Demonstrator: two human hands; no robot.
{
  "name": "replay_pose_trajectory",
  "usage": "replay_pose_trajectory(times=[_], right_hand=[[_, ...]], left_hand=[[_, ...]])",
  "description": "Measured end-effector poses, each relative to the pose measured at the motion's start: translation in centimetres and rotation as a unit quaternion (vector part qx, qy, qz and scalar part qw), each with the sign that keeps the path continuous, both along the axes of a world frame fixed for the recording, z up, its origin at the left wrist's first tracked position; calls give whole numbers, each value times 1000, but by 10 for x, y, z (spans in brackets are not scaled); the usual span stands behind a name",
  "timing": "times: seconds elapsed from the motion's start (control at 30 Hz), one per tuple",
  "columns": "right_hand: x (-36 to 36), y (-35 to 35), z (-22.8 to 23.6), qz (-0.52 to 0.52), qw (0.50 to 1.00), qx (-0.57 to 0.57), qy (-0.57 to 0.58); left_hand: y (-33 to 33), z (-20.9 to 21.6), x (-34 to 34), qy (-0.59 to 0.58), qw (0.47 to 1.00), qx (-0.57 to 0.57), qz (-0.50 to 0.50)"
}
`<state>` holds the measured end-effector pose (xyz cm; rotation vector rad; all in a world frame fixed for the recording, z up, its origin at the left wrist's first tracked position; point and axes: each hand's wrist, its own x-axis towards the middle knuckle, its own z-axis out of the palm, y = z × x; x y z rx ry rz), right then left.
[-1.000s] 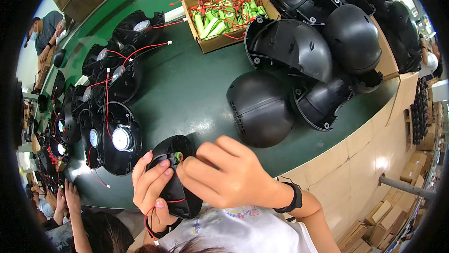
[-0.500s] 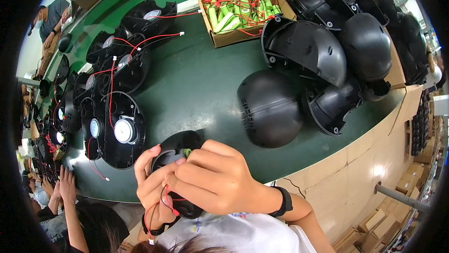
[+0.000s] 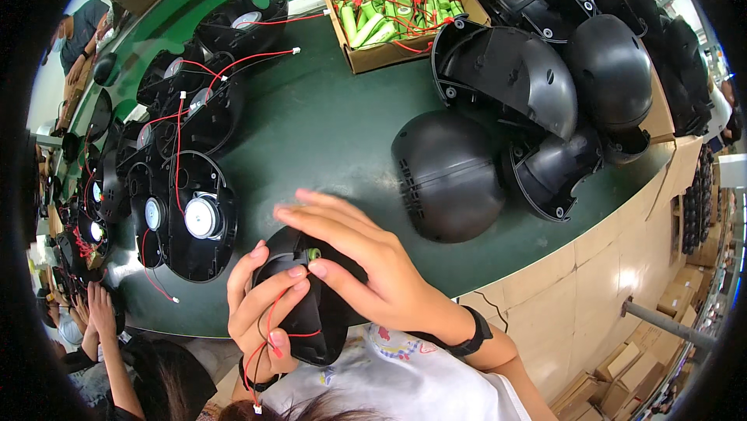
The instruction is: The recorder is assembling electronic speakers, connecting wires, and attaching housing components.
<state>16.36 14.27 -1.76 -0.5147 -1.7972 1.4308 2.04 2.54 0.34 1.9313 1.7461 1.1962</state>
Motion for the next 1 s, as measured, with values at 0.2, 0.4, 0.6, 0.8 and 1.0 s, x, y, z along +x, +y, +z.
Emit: replay_pose_trajectory(times=[0.2,0.4,0.6,0.8,1.0], right_hand=[[1,1,-8,71,994,-83,27],[2,0,-12,66,994,-78,42],[2,4,-8,41,999,-12,0],[28,-1,18,-144,952,220,-155],[37,-8,29,-270,788,335,-440]], left_hand=[[-1,0,2,0,999,-20,28],[3,1,3,-29,999,-9,17],[7,1,5,-17,999,11,28],[7,5,6,59,997,36,38],[10,2,-3,52,996,39,57]])
